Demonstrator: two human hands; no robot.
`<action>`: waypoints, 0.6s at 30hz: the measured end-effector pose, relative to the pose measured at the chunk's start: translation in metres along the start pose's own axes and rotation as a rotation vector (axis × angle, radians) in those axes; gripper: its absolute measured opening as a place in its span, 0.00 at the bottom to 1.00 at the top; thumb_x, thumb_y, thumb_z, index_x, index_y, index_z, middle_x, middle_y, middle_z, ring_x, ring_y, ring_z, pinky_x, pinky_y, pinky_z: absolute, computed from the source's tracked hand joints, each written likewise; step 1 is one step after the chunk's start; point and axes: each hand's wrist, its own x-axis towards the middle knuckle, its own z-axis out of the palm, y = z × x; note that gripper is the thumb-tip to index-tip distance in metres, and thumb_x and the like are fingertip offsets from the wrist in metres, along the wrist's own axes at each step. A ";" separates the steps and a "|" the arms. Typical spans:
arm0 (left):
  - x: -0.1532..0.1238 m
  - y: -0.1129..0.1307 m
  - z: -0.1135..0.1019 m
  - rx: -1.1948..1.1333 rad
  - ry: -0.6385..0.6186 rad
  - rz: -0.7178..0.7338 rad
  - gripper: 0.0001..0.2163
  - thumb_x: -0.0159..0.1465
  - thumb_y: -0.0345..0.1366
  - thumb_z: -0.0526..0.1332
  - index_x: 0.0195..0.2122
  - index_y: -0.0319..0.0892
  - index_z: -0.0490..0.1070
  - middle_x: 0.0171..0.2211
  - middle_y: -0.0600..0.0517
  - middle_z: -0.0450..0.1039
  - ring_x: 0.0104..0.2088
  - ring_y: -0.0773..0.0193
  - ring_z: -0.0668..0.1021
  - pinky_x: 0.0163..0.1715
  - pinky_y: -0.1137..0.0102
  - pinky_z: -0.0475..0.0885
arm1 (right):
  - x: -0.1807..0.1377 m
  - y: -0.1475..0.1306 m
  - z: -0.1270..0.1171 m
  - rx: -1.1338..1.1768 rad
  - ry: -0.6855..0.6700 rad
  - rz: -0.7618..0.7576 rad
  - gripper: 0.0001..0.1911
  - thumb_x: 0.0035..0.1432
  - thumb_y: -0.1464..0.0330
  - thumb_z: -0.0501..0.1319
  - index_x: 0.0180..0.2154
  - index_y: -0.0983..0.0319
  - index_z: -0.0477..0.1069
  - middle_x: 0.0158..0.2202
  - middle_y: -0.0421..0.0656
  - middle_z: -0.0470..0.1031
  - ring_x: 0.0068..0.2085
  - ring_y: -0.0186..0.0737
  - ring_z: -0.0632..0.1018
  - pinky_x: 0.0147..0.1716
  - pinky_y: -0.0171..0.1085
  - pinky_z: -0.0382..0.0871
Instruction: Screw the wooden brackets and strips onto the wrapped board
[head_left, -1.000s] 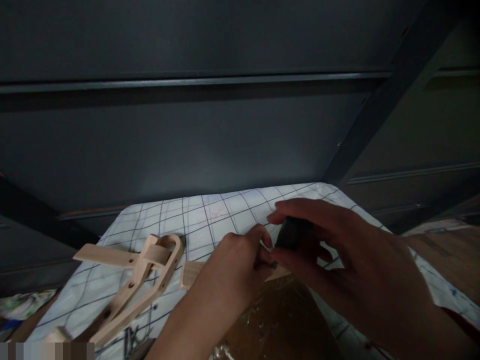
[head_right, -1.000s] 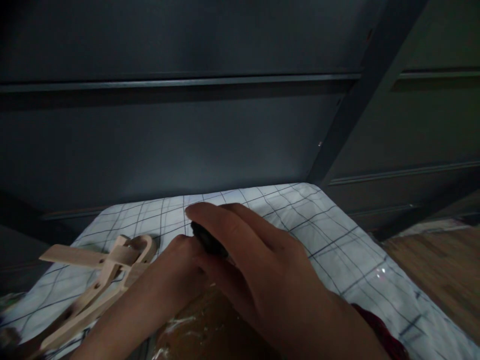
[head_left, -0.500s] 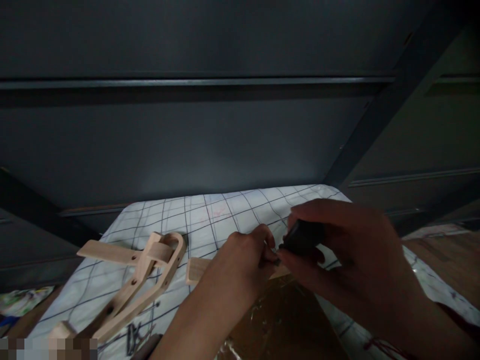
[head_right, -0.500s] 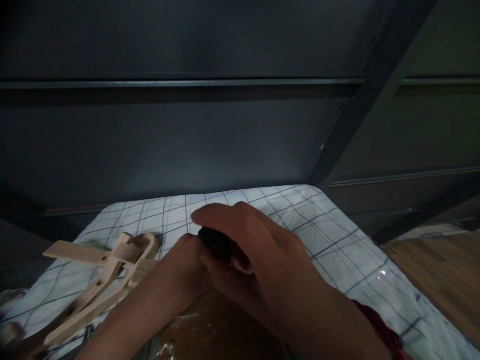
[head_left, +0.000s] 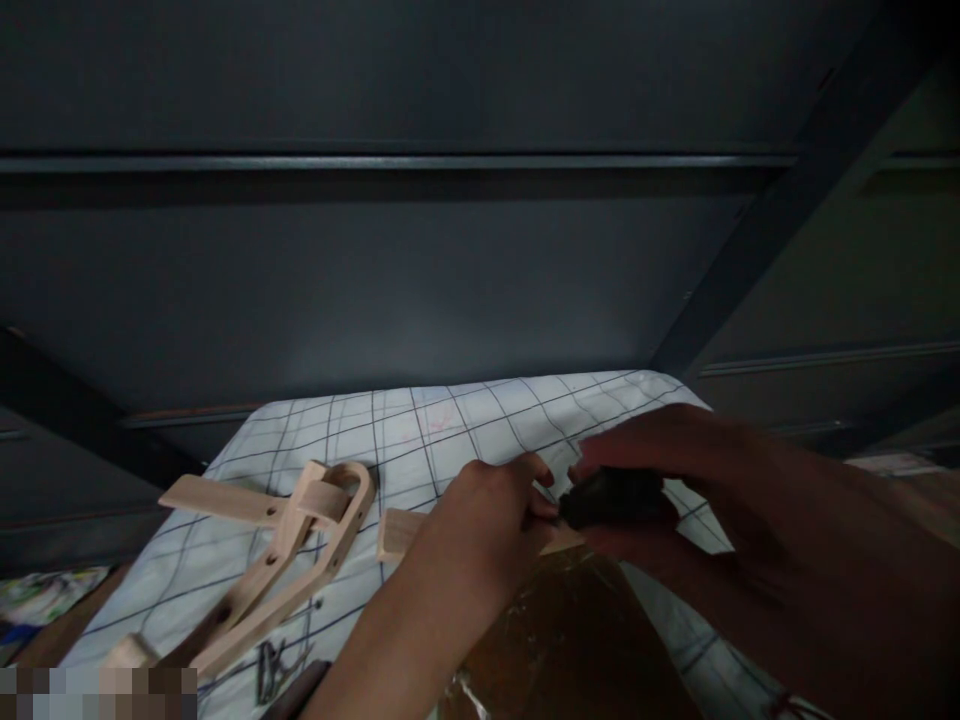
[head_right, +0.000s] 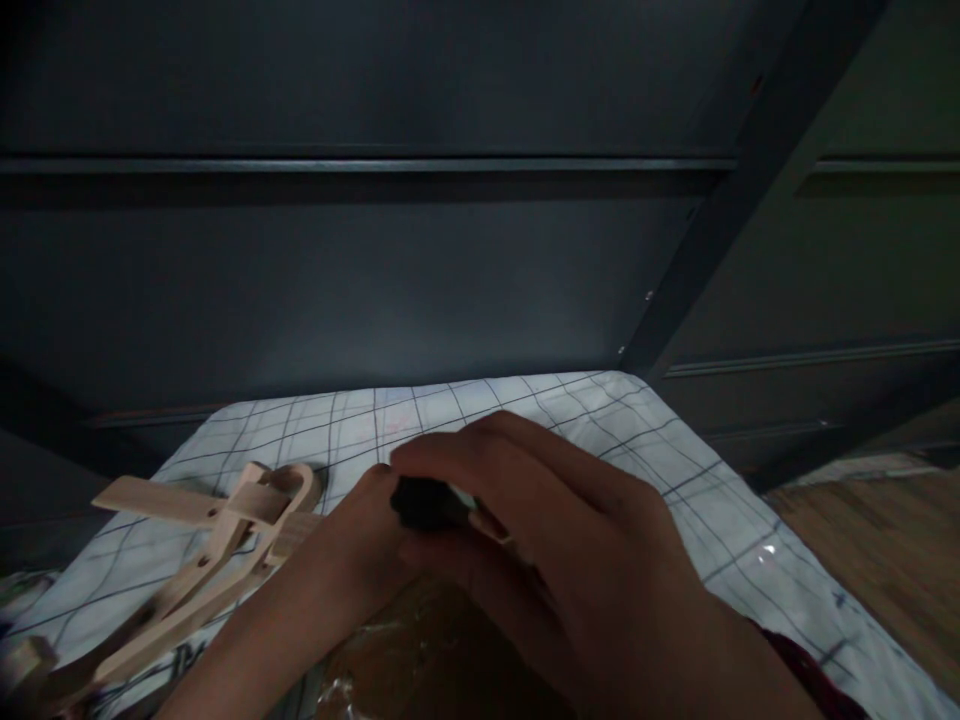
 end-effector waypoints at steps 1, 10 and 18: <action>0.001 0.001 -0.001 0.003 -0.029 0.003 0.10 0.52 0.28 0.53 0.33 0.42 0.70 0.29 0.52 0.76 0.32 0.63 0.76 0.28 0.72 0.66 | 0.001 0.000 0.003 0.010 0.022 0.017 0.02 0.56 0.67 0.54 0.35 0.56 0.63 0.30 0.36 0.72 0.29 0.31 0.74 0.27 0.26 0.72; 0.009 0.000 0.000 0.069 -0.015 0.056 0.09 0.54 0.34 0.55 0.36 0.46 0.69 0.27 0.56 0.74 0.27 0.65 0.75 0.23 0.76 0.63 | -0.004 0.002 0.014 0.075 0.177 0.171 0.13 0.52 0.68 0.58 0.42 0.54 0.60 0.29 0.34 0.72 0.26 0.31 0.75 0.20 0.26 0.70; 0.004 0.005 -0.001 -0.035 0.007 0.000 0.17 0.54 0.40 0.57 0.45 0.45 0.67 0.22 0.57 0.73 0.22 0.68 0.72 0.19 0.76 0.62 | -0.001 0.008 -0.002 0.005 -0.081 -0.021 0.18 0.58 0.72 0.49 0.50 0.54 0.57 0.41 0.35 0.71 0.38 0.28 0.74 0.36 0.21 0.69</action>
